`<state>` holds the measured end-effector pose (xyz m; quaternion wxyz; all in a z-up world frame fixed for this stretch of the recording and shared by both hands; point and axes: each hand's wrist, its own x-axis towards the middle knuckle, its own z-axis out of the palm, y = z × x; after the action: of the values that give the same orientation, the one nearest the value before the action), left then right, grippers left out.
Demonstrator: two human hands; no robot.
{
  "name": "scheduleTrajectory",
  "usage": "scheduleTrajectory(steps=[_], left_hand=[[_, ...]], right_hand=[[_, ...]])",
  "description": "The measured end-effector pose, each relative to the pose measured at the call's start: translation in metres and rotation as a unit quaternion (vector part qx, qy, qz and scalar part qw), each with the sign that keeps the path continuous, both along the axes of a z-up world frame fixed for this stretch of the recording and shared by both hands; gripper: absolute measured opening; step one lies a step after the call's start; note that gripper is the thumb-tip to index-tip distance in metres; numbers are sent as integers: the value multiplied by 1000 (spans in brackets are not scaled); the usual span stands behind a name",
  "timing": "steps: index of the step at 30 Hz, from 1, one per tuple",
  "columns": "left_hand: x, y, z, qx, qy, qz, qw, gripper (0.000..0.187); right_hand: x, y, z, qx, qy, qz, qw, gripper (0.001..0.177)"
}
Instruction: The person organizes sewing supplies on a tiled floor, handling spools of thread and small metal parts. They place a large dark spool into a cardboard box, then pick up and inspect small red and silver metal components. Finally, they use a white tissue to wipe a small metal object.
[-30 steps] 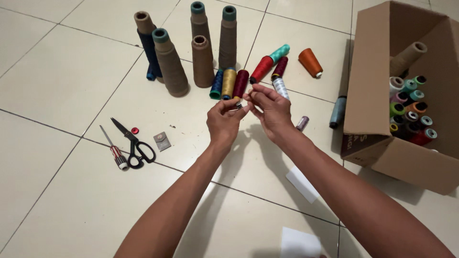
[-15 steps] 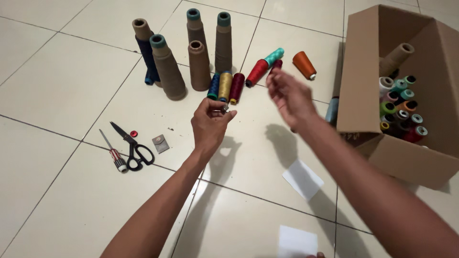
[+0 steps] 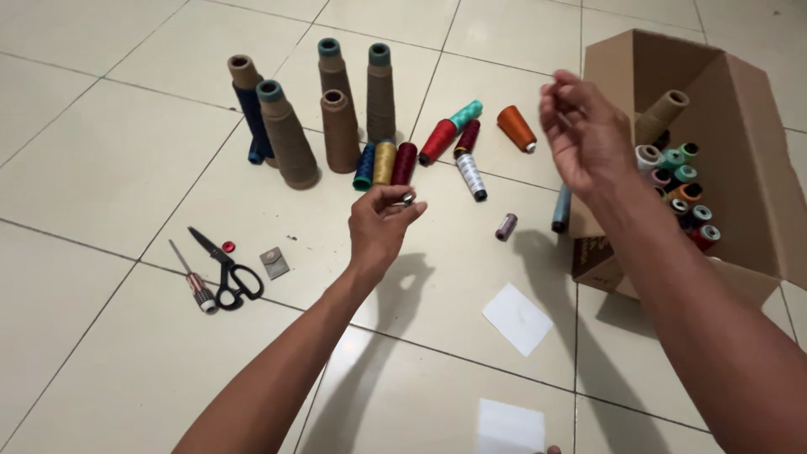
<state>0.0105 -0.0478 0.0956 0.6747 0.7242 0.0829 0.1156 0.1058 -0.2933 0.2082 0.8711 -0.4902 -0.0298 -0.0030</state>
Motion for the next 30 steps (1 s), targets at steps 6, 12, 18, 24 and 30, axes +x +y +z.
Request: scheduleTrajectory(steps=[6, 12, 18, 24, 30], left_hand=[[16, -9, 27, -139, -24, -121, 983, 43], [25, -5, 5, -105, 61, -113, 986, 35], [17, 11, -46, 30, 147, -56, 987, 23], [21, 18, -97, 124, 199, 11, 972, 16], [19, 19, -143, 179, 216, 34, 959, 14]], right_hand=[[-17, 16, -3, -102, -21, 89, 991, 32], [-27, 37, -9, -143, -10, 186, 972, 30], [-30, 51, -33, -186, 31, 205, 960, 29], [-29, 68, -73, -271, 66, 210, 937, 28], [-36, 77, -101, -337, 86, 228, 909, 27]])
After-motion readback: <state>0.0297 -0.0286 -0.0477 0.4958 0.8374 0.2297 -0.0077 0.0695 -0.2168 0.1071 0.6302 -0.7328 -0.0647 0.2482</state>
